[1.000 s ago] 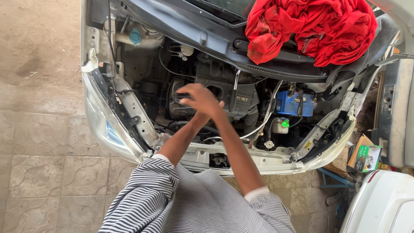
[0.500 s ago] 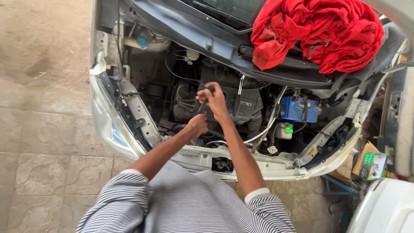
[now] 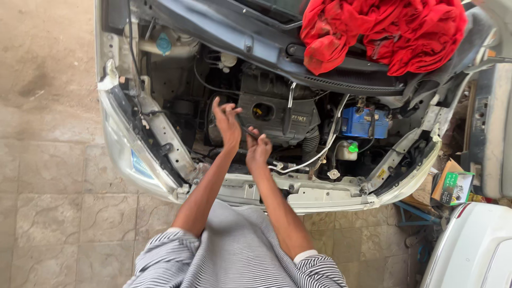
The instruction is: The person uses a ratchet wrench to loosen and tighten bolts on the front frame of a white Suzuki car with the hood open. They work on the left side near the headlight, the center radiator support, and the right side near the battery, occasionally adjusting the tool's socket.
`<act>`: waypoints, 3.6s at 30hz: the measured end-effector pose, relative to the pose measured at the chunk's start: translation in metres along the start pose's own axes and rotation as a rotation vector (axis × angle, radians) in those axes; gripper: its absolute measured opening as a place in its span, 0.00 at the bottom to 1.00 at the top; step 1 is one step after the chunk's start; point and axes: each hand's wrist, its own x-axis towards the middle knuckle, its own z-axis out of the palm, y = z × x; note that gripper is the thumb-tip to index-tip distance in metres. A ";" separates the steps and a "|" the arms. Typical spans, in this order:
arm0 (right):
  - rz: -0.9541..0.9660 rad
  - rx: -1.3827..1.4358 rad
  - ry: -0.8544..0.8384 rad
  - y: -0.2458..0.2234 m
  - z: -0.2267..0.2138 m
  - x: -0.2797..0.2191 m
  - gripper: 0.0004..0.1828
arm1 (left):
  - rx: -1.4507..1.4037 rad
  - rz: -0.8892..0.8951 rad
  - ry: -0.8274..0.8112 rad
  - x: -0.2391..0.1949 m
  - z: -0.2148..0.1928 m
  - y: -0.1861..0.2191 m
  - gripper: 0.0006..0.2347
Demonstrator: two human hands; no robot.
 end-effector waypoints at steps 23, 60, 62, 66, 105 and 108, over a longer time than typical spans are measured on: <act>0.188 -1.530 -1.373 -0.168 0.121 -0.089 0.15 | 1.293 0.547 -1.249 -0.034 0.040 -0.044 0.27; -0.065 -0.029 -0.483 -0.081 0.094 -0.073 0.13 | -0.382 -0.273 -0.178 -0.067 -0.075 0.098 0.13; -0.020 -0.209 -0.475 -0.083 0.087 -0.100 0.11 | -0.364 -0.275 -0.179 -0.080 -0.093 0.110 0.12; -0.063 -0.682 -0.545 -0.085 0.066 -0.140 0.14 | -0.274 -0.299 -0.269 -0.095 -0.137 0.122 0.11; 0.056 -1.417 -0.392 -0.065 -0.046 -0.131 0.19 | -0.294 -0.573 -0.401 -0.097 -0.175 -0.016 0.08; -0.001 -1.367 -0.455 -0.060 -0.049 -0.110 0.19 | -0.318 -0.578 -0.351 -0.102 -0.176 -0.024 0.08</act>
